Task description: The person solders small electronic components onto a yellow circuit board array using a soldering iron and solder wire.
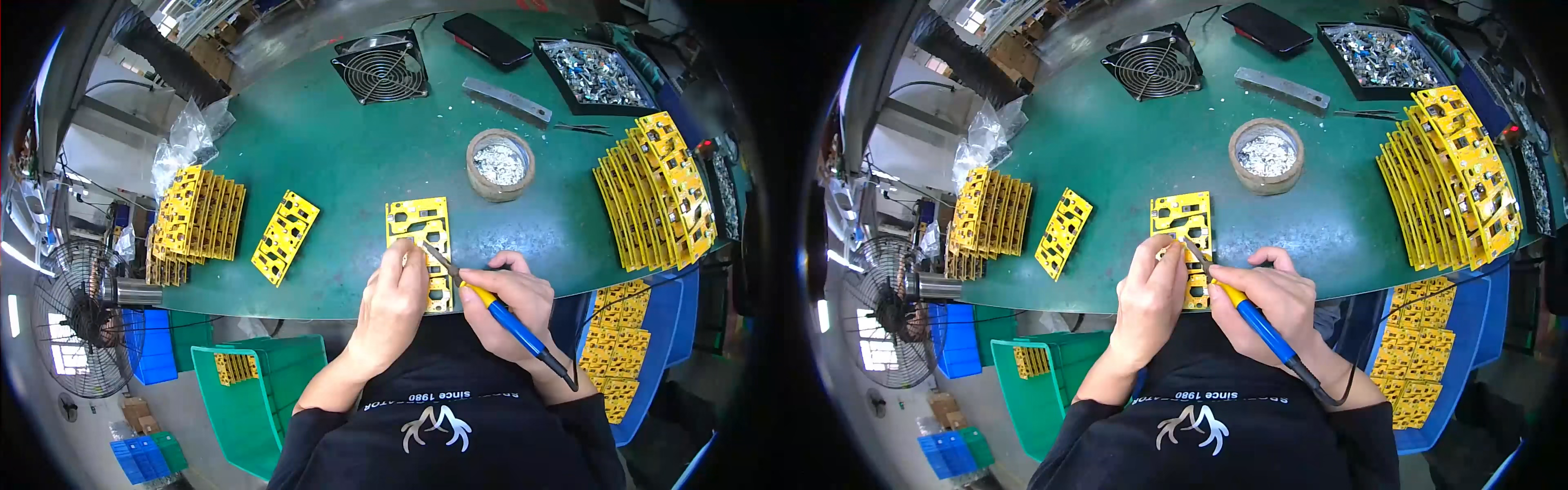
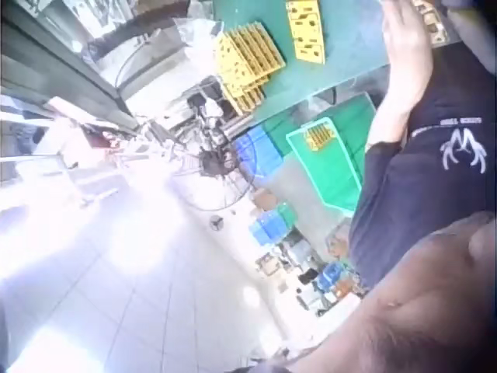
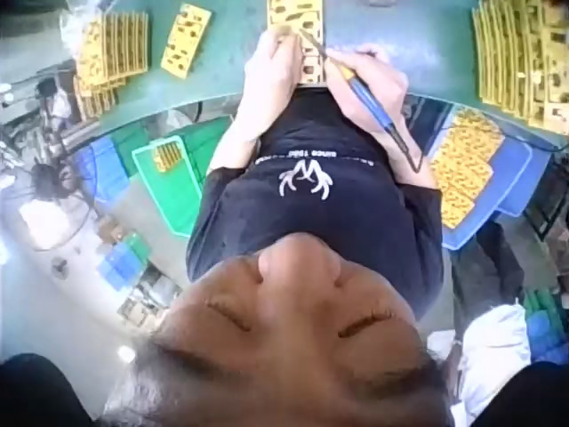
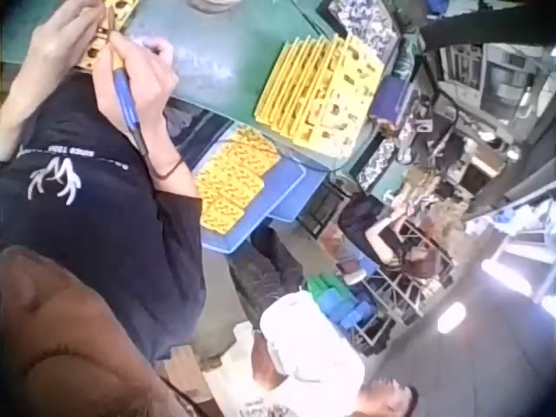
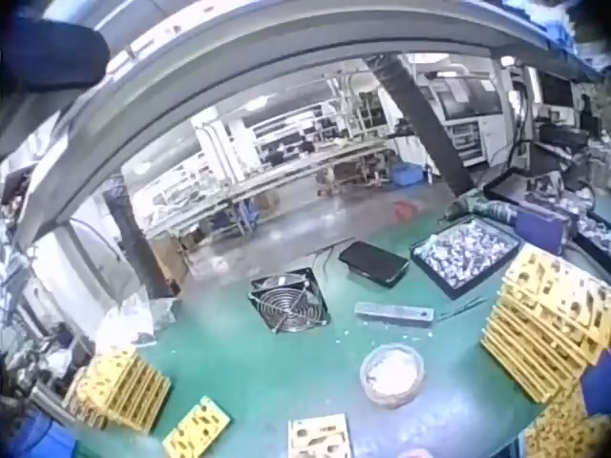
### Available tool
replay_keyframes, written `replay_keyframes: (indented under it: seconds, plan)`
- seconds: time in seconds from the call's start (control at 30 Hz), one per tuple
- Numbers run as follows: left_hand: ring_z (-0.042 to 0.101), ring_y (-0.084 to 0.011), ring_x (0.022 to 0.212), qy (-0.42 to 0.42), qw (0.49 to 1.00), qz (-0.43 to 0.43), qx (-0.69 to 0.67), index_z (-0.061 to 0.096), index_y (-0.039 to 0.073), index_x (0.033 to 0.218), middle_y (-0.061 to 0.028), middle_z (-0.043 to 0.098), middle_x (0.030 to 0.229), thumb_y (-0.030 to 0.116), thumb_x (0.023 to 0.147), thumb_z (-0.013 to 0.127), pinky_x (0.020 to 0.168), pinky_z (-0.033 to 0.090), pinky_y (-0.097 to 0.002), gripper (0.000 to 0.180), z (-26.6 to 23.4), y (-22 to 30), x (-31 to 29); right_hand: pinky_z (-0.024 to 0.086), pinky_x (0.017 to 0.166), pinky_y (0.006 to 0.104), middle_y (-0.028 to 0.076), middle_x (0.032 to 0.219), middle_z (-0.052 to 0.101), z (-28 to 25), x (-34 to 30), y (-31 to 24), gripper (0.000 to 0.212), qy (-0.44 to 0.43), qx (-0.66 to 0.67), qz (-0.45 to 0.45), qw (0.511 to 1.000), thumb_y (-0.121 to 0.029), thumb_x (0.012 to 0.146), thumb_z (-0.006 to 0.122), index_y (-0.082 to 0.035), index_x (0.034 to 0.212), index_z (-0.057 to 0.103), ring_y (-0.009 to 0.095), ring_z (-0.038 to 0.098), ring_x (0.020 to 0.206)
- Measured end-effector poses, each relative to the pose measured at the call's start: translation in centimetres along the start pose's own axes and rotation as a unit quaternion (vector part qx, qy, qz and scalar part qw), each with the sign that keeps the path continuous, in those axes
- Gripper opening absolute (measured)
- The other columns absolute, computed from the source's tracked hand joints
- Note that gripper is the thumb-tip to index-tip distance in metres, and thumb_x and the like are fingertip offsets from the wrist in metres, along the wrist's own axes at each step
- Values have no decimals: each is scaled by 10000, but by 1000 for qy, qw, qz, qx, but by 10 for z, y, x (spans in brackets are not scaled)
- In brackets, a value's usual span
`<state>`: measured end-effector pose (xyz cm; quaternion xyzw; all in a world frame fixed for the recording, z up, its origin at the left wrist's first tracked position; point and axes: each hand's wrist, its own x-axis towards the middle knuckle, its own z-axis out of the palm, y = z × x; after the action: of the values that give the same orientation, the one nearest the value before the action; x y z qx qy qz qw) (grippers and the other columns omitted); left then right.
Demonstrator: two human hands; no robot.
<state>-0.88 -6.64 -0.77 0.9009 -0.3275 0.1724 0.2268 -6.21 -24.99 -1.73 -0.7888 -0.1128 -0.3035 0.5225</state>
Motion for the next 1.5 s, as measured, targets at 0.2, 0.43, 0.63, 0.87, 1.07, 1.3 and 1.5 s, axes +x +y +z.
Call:
replay_keyframes:
  seconds: [0.2, 0.43, 0.63, 0.87, 1.07, 1.3, 1.5]
  plan:
    - [745, -386, 836, -29, 999, -43, 2, 682, -70, 1191, -236, 621, 1264, -70, 906, 702, 647, 625, -425, 286, -5, 3, 0, 555, 815, 399, 77, 757, 756, 2, -2, -1, 225, -3, -17, -15, 1000, -8, 784, 828, -26, 1003, 776, 199, 716, 623]
    - [726, -437, 889, -113, 990, -80, -4, 606, -48, 1367, -262, 538, 1329, -103, 909, 641, 702, 630, -474, 463, -16, 9, -2, 567, 841, 421, 87, 765, 752, 4, -5, -2, 248, 8, -31, -39, 999, 15, 779, 817, -13, 1020, 769, 205, 715, 633]
    - [709, -475, 897, -150, 985, -83, -10, 510, -117, 1426, -320, 488, 1337, -134, 844, 611, 801, 616, -496, 591, -12, 6, -7, 566, 843, 421, 86, 785, 752, -12, -1, 1, 259, 44, -60, -45, 996, 20, 782, 816, -3, 1035, 769, 195, 697, 619]
    - [715, -472, 869, -111, 990, -83, -1, 519, -122, 1415, -328, 494, 1323, -130, 855, 604, 753, 626, -484, 566, -2, 0, 3, 544, 857, 408, 108, 839, 755, -24, 11, 13, 270, 125, -146, -12, 981, 8, 831, 806, 20, 1098, 772, 225, 710, 701]
    - [718, -393, 827, -12, 992, -124, 23, 664, -32, 1203, -193, 632, 1163, 10, 1001, 657, 654, 605, -451, 206, 5, -8, 19, 536, 843, 401, 113, 846, 758, -22, 9, 14, 310, 101, -169, -14, 980, 11, 824, 816, 19, 1129, 763, 234, 711, 700]
    - [708, -370, 863, 28, 996, -73, -30, 674, -12, 1109, -173, 669, 1087, -31, 962, 701, 672, 574, -433, 150, -17, -2, -11, 538, 841, 415, 76, 783, 752, -21, -8, -5, 290, 16, -46, -41, 998, 26, 762, 812, -9, 1048, 774, 188, 686, 618]
    - [736, -312, 816, 31, 998, -48, -19, 710, 10, 1106, -117, 697, 1084, -32, 914, 757, 636, 596, -384, 202, -14, 7, -30, 536, 826, 411, 47, 705, 722, -9, -14, -11, 270, -7, -4, -74, 997, 32, 706, 796, -10, 971, 767, 166, 633, 526]
